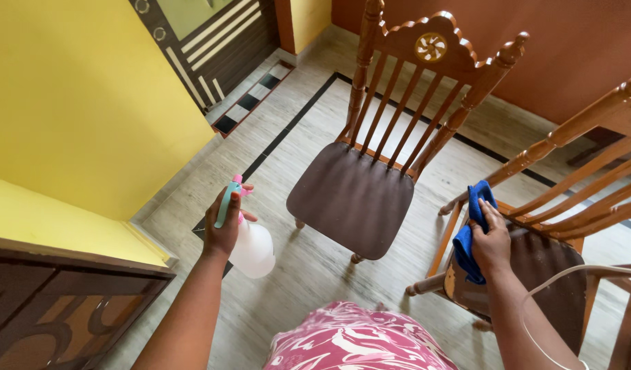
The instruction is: The person sprays a cleaning solution from a spray bottle onto wooden chairs and wipes them with a blue cloth. They then move to a wooden door and repeat the spray and wipe process.
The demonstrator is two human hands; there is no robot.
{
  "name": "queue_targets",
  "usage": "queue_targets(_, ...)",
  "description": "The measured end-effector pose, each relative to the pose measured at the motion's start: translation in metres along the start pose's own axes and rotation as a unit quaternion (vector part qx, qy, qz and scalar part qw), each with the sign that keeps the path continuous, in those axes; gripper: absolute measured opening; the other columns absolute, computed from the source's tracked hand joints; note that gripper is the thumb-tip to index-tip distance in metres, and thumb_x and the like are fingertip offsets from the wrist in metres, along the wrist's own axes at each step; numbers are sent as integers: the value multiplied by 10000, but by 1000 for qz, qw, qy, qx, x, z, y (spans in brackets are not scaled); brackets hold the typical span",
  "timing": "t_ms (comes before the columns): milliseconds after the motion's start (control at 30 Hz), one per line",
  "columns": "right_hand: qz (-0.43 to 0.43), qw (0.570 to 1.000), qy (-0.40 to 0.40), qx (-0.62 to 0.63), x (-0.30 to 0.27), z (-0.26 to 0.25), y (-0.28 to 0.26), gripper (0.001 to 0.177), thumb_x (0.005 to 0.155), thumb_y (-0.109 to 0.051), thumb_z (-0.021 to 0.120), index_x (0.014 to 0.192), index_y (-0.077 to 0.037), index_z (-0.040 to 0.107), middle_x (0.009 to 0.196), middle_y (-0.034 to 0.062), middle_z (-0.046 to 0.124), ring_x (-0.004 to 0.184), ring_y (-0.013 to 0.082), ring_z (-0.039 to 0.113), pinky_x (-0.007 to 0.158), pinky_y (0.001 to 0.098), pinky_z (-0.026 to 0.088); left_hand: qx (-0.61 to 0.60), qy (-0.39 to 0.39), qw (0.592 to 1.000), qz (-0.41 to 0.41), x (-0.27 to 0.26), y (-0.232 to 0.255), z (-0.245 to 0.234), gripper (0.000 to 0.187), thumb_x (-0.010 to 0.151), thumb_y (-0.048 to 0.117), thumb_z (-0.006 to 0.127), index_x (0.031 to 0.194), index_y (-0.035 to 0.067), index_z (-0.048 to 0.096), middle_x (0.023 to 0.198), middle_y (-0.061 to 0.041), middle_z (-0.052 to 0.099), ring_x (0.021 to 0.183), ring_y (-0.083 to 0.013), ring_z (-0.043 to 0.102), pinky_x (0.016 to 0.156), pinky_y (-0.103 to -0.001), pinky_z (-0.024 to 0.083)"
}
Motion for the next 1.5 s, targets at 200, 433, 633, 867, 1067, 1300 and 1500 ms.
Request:
queue_targets(200,3,1000,18,-4,10,3,18,536,947,-127,635,1479,-154,581,1540,141,539,1441,307,484,1193,407,373,-35,-12,999,-5,24,-15,15,767,964,720,432,1247,40,643,1270,-101,706,639,-212,722,623,-307,563)
queue_targets(433,10,1000,16,-2,48,15,53,536,945,-115,647,1476,-144,584,1544,155,527,1436,313,478,1179,403,370,48,-51,997,-33,58,-9,59,815,914,778,378,1167,72,698,1142,-85,749,545,-180,697,587,-280,540)
queue_targets(633,46,999,-25,-4,82,35,69,544,951,-135,650,1486,-189,568,1562,124,513,1444,297,476,1189,411,372,50,-67,995,-52,80,-12,98,794,902,767,443,1131,52,700,1077,-93,762,511,-171,646,552,-288,533)
queue_targets(867,127,988,-83,-21,93,62,85,567,956,-152,623,1507,-256,535,1595,64,468,1435,287,460,1172,434,366,62,-97,991,-70,89,-53,141,706,899,705,499,1118,71,718,1000,-67,775,522,-136,659,509,-291,549)
queue_targets(1067,76,995,-69,-20,77,95,114,566,924,-118,656,1478,-186,569,1518,122,551,1411,299,509,1149,406,397,109,-170,968,-146,94,-101,179,564,894,626,586,1071,116,748,928,-45,769,560,-119,679,498,-285,570)
queue_targets(1300,124,990,-60,-32,53,138,142,556,915,-98,660,1461,-170,586,1510,137,564,1416,305,508,1154,407,395,191,-255,937,-142,105,-140,217,520,888,626,621,947,115,695,705,-72,673,649,-241,673,618,-386,516)
queue_targets(1500,215,975,-55,5,26,206,152,660,918,-113,628,1546,-253,483,1466,123,574,1335,322,568,1117,420,442,197,-314,921,-122,108,-187,245,527,907,635,598,945,119,699,801,-90,710,775,-294,687,666,-417,522)
Point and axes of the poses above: each hand's wrist, its own x-axis towards the middle knuckle, its own z-axis out of the palm, y = z × x, the point moved 7 cm from there along x, towards the middle knuckle
